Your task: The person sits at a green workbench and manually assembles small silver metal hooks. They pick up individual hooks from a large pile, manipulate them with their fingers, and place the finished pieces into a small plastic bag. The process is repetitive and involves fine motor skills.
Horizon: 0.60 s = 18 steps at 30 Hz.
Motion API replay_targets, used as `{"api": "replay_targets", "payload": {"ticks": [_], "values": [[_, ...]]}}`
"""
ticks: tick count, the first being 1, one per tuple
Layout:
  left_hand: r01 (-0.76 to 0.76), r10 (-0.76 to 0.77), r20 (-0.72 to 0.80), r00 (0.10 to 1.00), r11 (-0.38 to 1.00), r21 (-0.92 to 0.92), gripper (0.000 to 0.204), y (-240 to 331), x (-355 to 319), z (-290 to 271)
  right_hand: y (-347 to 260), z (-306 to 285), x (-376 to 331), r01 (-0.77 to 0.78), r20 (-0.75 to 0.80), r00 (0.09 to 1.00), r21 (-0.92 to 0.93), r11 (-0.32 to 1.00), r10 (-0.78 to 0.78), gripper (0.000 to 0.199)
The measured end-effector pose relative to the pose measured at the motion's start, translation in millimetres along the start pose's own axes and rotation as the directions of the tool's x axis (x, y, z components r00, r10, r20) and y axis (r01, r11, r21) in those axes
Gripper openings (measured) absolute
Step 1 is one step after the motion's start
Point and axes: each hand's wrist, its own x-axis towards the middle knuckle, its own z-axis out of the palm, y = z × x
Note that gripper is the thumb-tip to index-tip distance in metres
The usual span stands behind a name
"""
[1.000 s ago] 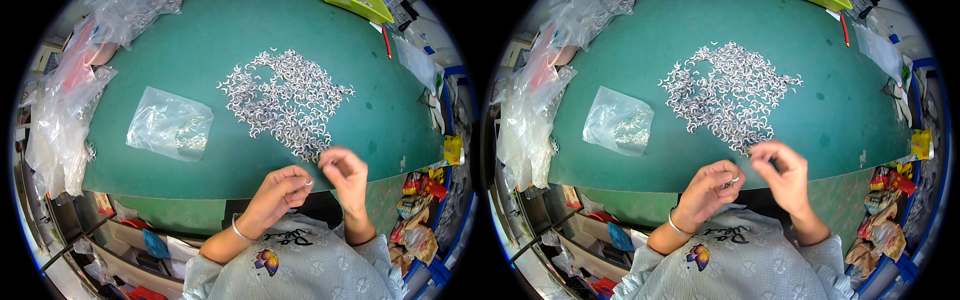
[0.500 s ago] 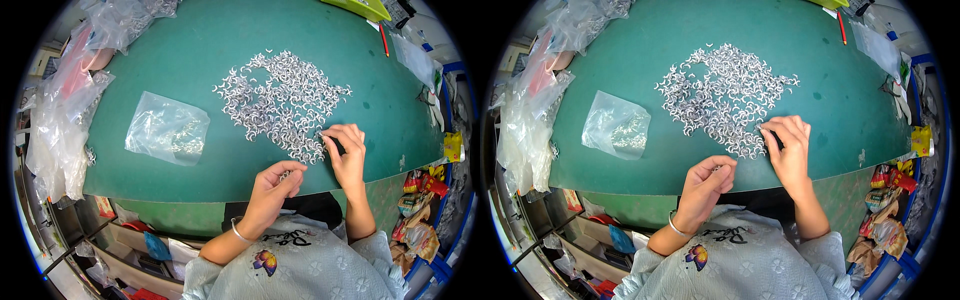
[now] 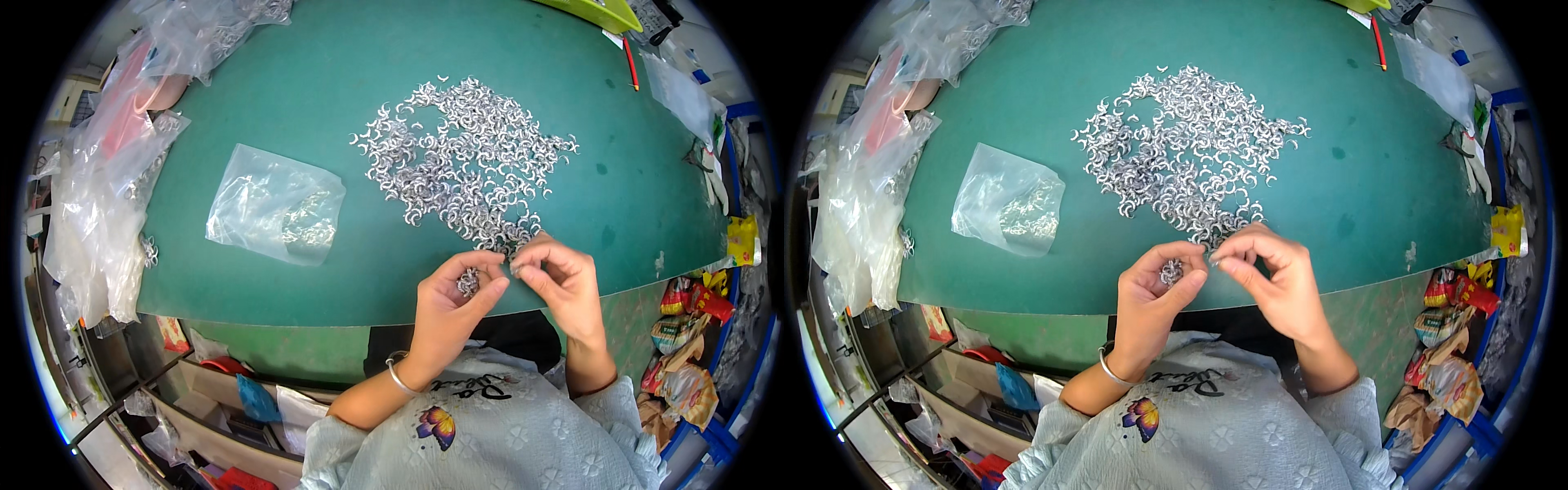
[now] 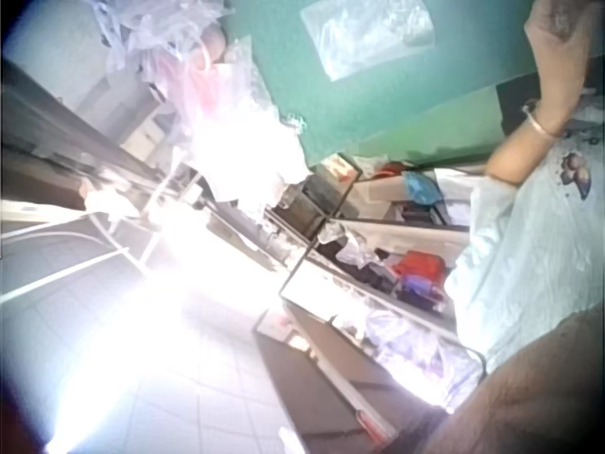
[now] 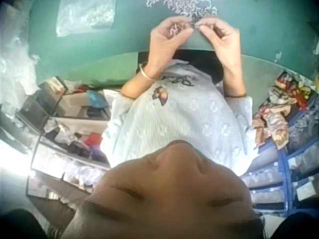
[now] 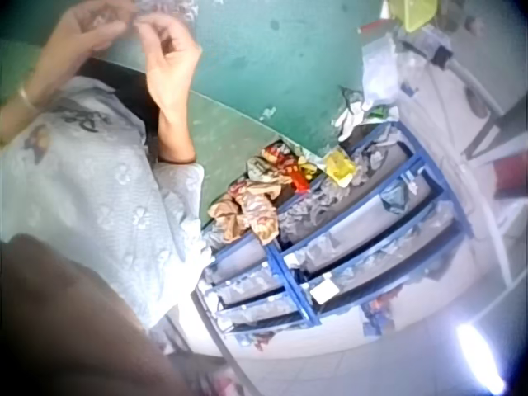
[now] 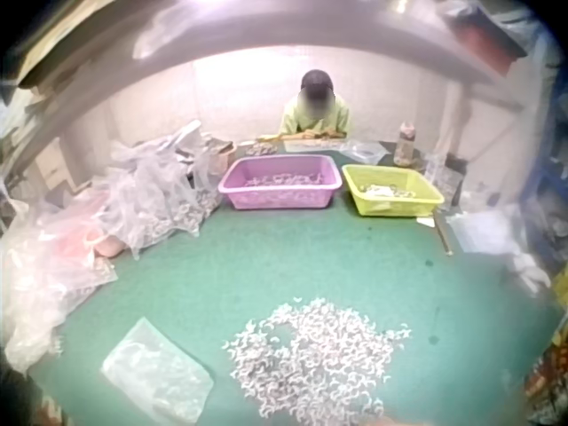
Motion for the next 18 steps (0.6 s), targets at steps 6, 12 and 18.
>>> {"api": "replay_targets", "payload": {"ticks": [6,12,18], "values": [[-0.11,0.106,0.045,0.993,0.989,0.097,0.016,0.1,-4.1,-1.9,-9.6,5.9,-5.0,0.1,0.004,0.995,-0.039,0.994,-0.1,0.008],[-0.193,0.181,0.081,0.98,0.964,0.183,0.014,4.1,-8.3,-1.5,-16.0,7.4,-5.3,0.275,-0.004,0.96,-0.168,0.947,-0.279,0.012],[-0.223,0.201,0.114,0.973,0.949,0.225,0.015,8.4,-11.7,-1.8,-23.8,9.1,-7.4,0.424,0.011,0.892,-0.37,0.827,-0.452,0.012]]}}
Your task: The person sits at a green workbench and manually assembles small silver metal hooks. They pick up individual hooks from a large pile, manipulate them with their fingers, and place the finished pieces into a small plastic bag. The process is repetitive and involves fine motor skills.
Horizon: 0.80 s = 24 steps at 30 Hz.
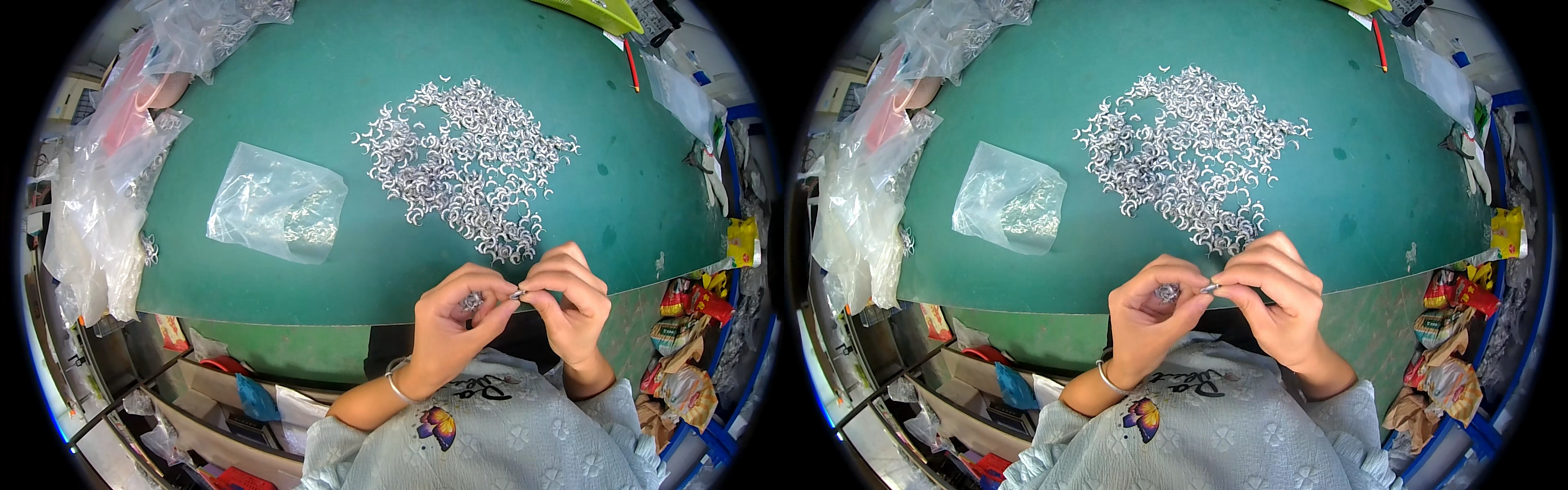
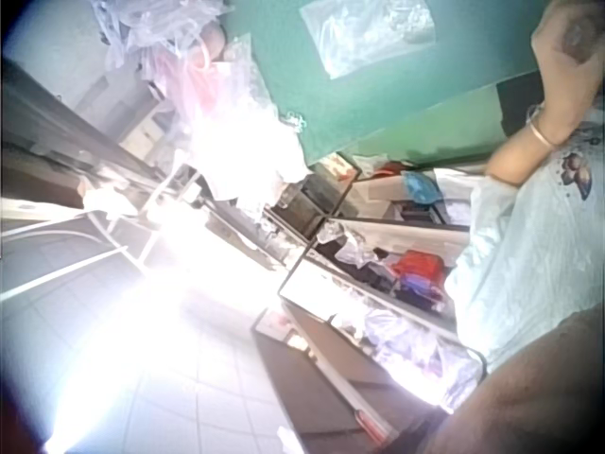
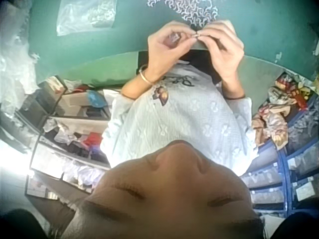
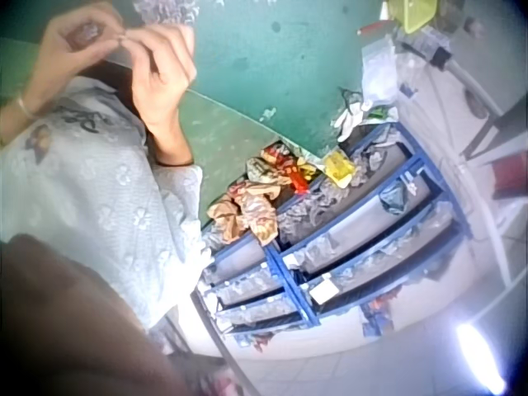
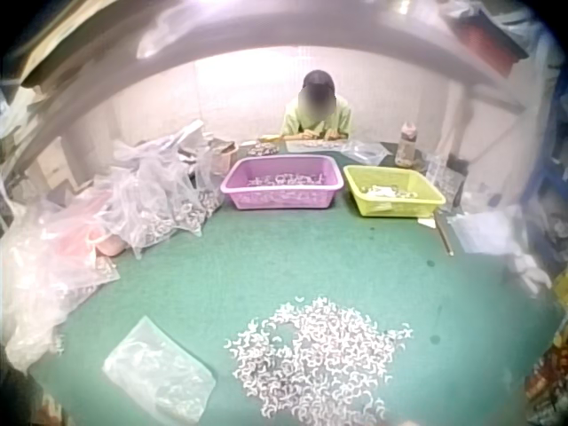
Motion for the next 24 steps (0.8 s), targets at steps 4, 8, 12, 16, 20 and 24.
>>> {"api": "replay_targets", "payload": {"ticks": [4,8,12,16,20,24], "values": [[-0.024,0.024,-0.021,0.999,1.0,0.001,0.016,-1.1,1.1,2.2,1.0,0.9,-1.0,-0.018,0.001,1.0,0.027,0.999,0.018,0.012],[0.052,-0.052,-0.003,0.999,0.996,-0.075,0.011,-4.6,1.4,0.2,4.4,1.4,-3.0,-0.163,0.07,0.986,0.188,0.969,0.152,0.01],[0.452,-0.421,0.167,0.892,0.811,-0.371,0.005,-5.5,4.4,-7.2,13.5,3.0,-12.4,-0.39,0.172,0.92,0.325,0.862,0.351,0.003],[0.541,-0.481,0.271,0.834,0.615,-0.573,0.011,-13.7,9.1,-9.2,25.8,2.4,-9.7,-0.421,0.131,0.907,0.286,0.861,0.4,0.002],[0.528,-0.493,0.244,0.835,0.594,-0.607,0.014,-15.9,11.7,-6.0,50.4,-14.6,15.9,-0.253,-0.219,0.959,-0.378,0.891,0.18,0.016],[0.48,-0.432,0.226,0.873,0.685,-0.548,0.006,-18.2,10.7,-7.2,72.1,-19.6,24.6,-0.189,-0.156,0.981,-0.618,0.763,0.116,0.019]]}}
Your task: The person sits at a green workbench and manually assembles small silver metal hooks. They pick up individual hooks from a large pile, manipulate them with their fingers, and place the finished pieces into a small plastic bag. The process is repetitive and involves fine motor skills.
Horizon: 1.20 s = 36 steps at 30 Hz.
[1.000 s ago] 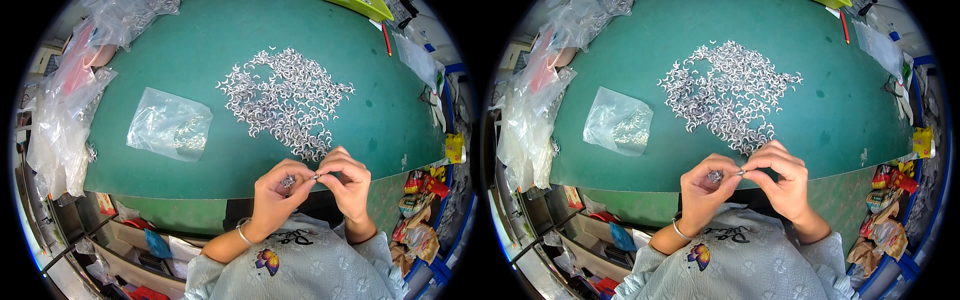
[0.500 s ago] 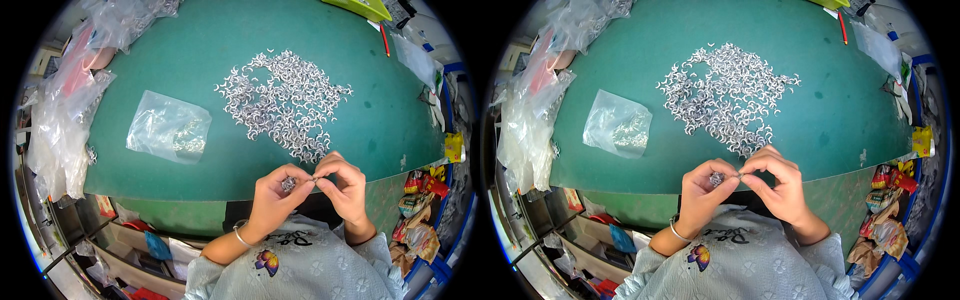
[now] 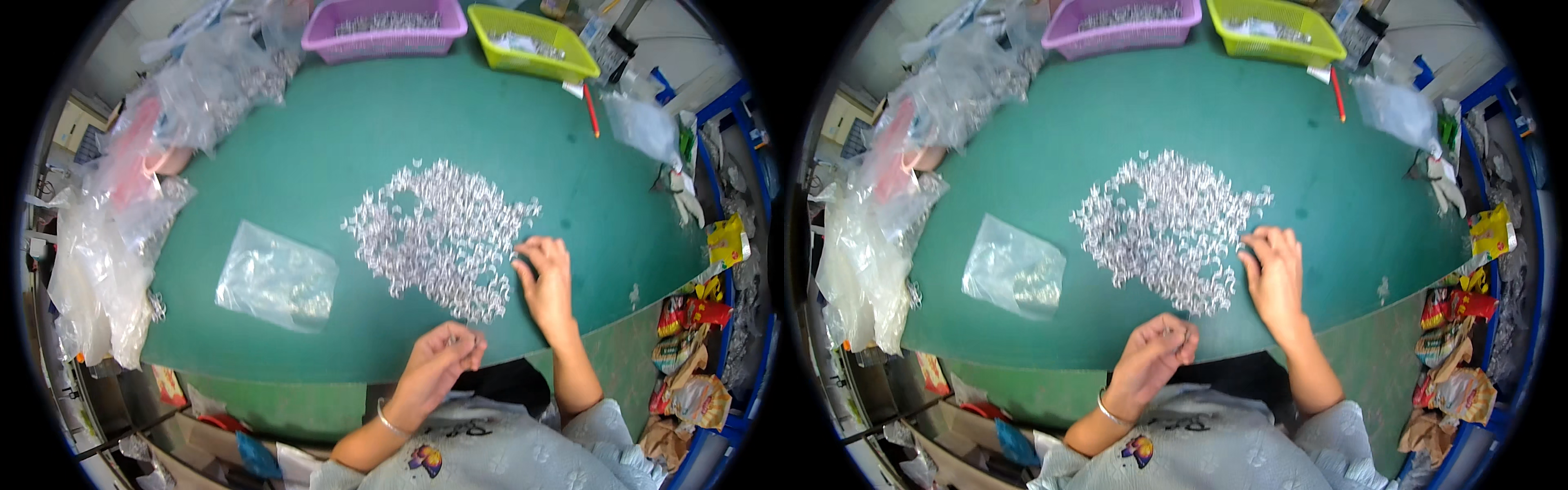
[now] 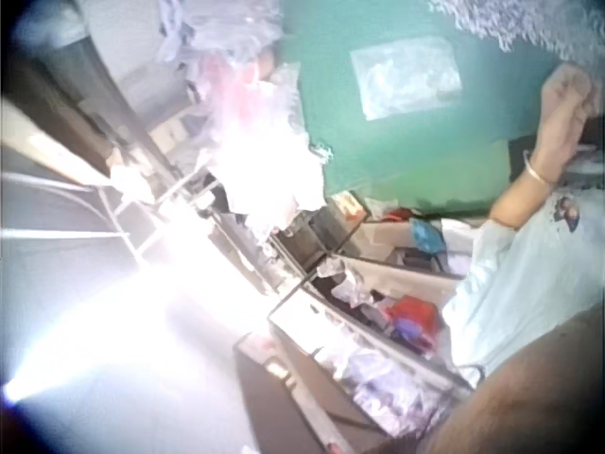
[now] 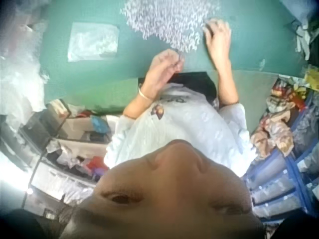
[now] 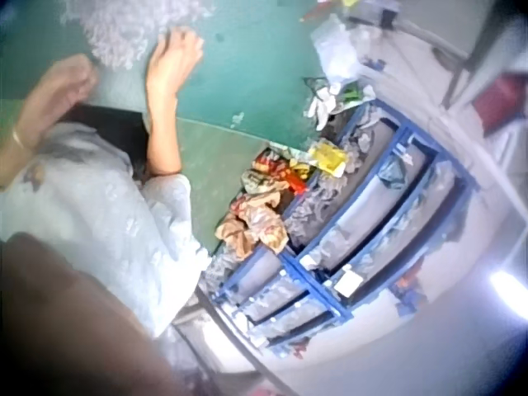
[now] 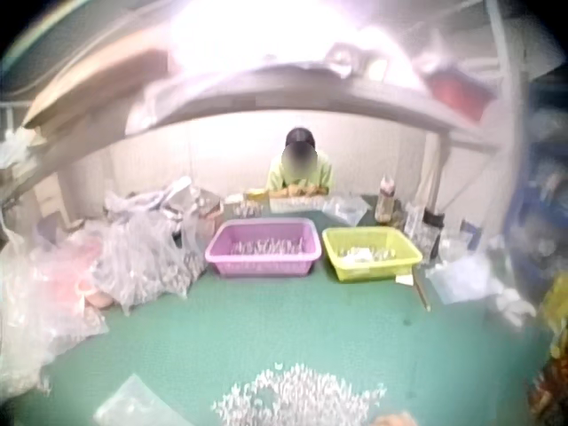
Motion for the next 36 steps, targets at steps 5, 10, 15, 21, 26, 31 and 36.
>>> {"api": "replay_targets", "payload": {"ticks": [5,10,15,21,26,31,36], "values": [[-0.057,0.055,0.065,0.996,0.998,0.025,0.008,5.9,0.6,1.1,-1.1,0.3,1.7,0.006,-0.044,0.999,0.018,1.0,-0.005,0.013],[-0.097,0.1,-0.02,0.995,0.99,0.106,0.017,4.8,-1.0,7.7,-14.9,-10.5,-9.1,-0.174,0.058,0.984,0.514,0.84,0.169,0.01],[-0.136,0.141,-0.02,0.99,0.977,0.162,0.02,1.5,5.3,7.4,-40.7,-24.4,-18.8,0.13,-0.026,0.988,0.667,0.734,-0.152,0.014],[-0.187,0.207,-0.056,0.977,0.952,0.244,0.016,-1.0,0.2,14.5,-51.8,-32.5,-26.2,0.278,-0.072,0.952,0.603,0.748,-0.296,0.015],[-0.241,0.26,-0.059,0.964,0.944,0.224,0.013,0.8,-4.1,18.6,-56.2,-34.3,-28.8,0.18,-0.03,0.976,0.663,0.726,-0.214,0.017],[-0.304,0.323,-0.005,0.946,0.895,0.326,0.012,2.2,-6.2,18.9,-56.3,-33.9,-32.3,0.089,0.028,0.987,0.73,0.677,-0.16,0.016],[-0.367,0.401,0.019,0.916,0.82,0.439,0.012,2.4,-8.2,22.3,-55.6,-34.4,-34.1,0.112,0.02,0.983,0.714,0.691,-0.18,0.015]]}}
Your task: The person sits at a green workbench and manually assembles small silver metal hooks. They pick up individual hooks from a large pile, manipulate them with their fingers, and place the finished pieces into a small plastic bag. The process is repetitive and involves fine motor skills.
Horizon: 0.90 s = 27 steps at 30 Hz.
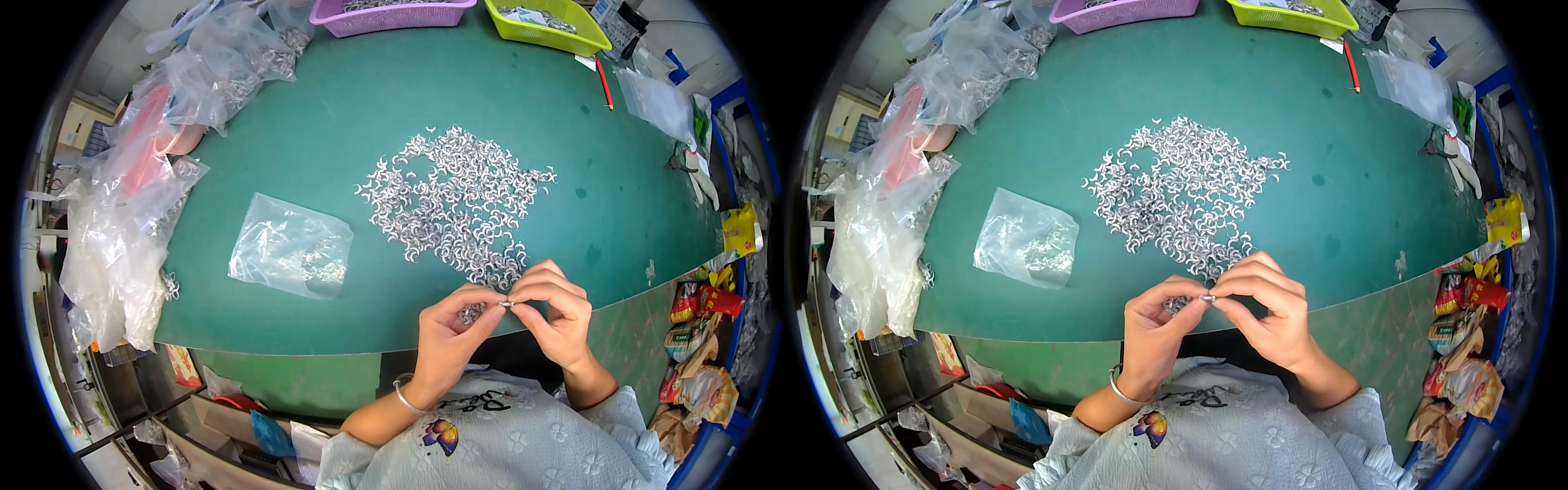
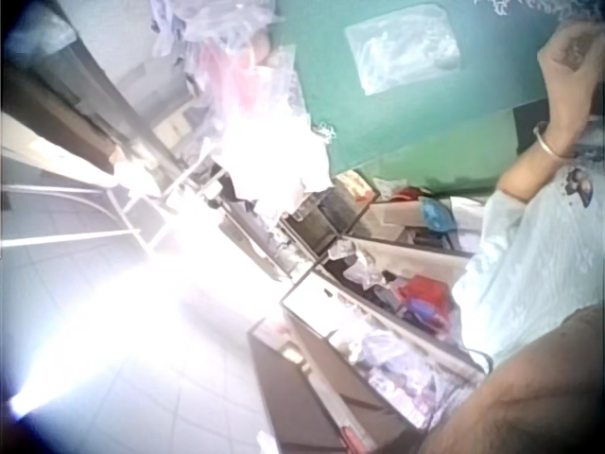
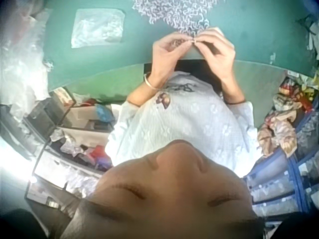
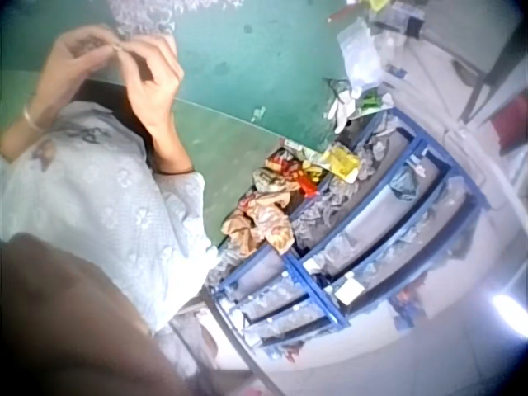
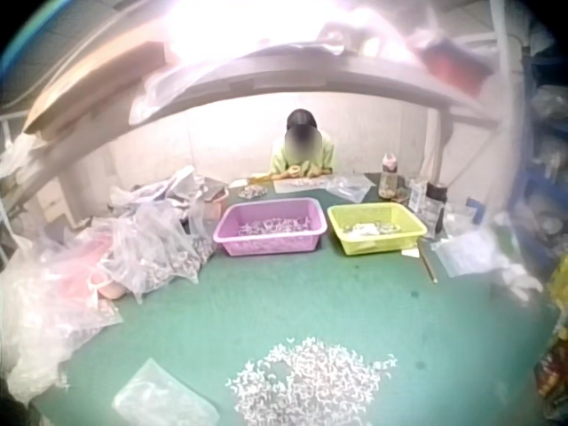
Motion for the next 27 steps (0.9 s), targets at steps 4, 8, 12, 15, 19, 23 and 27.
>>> {"api": "replay_targets", "payload": {"ticks": [4,8,12,15,19,23,27], "values": [[-0.09,0.089,0.021,0.996,0.995,0.046,0.01,-3.7,0.9,2.1,0.5,-1.1,-1.6,-0.012,-0.001,1.0,0.021,1.0,0.012,0.015],[0.15,-0.15,-0.008,0.989,0.988,-0.04,0.008,-3.2,-0.1,0.3,1.0,-0.8,-7.3,-0.136,0.068,0.989,0.088,0.987,0.13,0.013],[0.376,-0.366,0.091,0.926,0.882,-0.284,0.007,-4.9,0.6,-10.8,5.6,5.8,-15.0,-0.272,0.136,0.958,0.156,0.95,0.252,0.009],[0.431,-0.397,0.169,0.902,0.821,-0.375,0.009,-7.0,4.1,-16.1,7.2,7.0,-13.6,-0.259,0.164,0.956,0.095,0.961,0.242,0.007],[0.486,-0.459,0.173,0.872,0.765,-0.422,0.012,-5.5,11.8,-7.8,20.1,-8.4,-9.3,-0.195,0.192,0.964,0.049,0.98,0.182,0.01],[0.472,-0.5,0.102,0.86,0.705,-0.529,0.01,-4.4,12.0,-6.3,57.3,-15.6,25.4,-0.077,-0.108,0.994,-0.435,0.897,0.033,0.039],[0.42,-0.437,0.069,0.897,0.791,-0.445,0.014,-19.5,17.3,2.7,102.8,-20.5,38.6,-0.057,-0.106,0.994,-0.63,0.775,-0.013,0.054]]}}
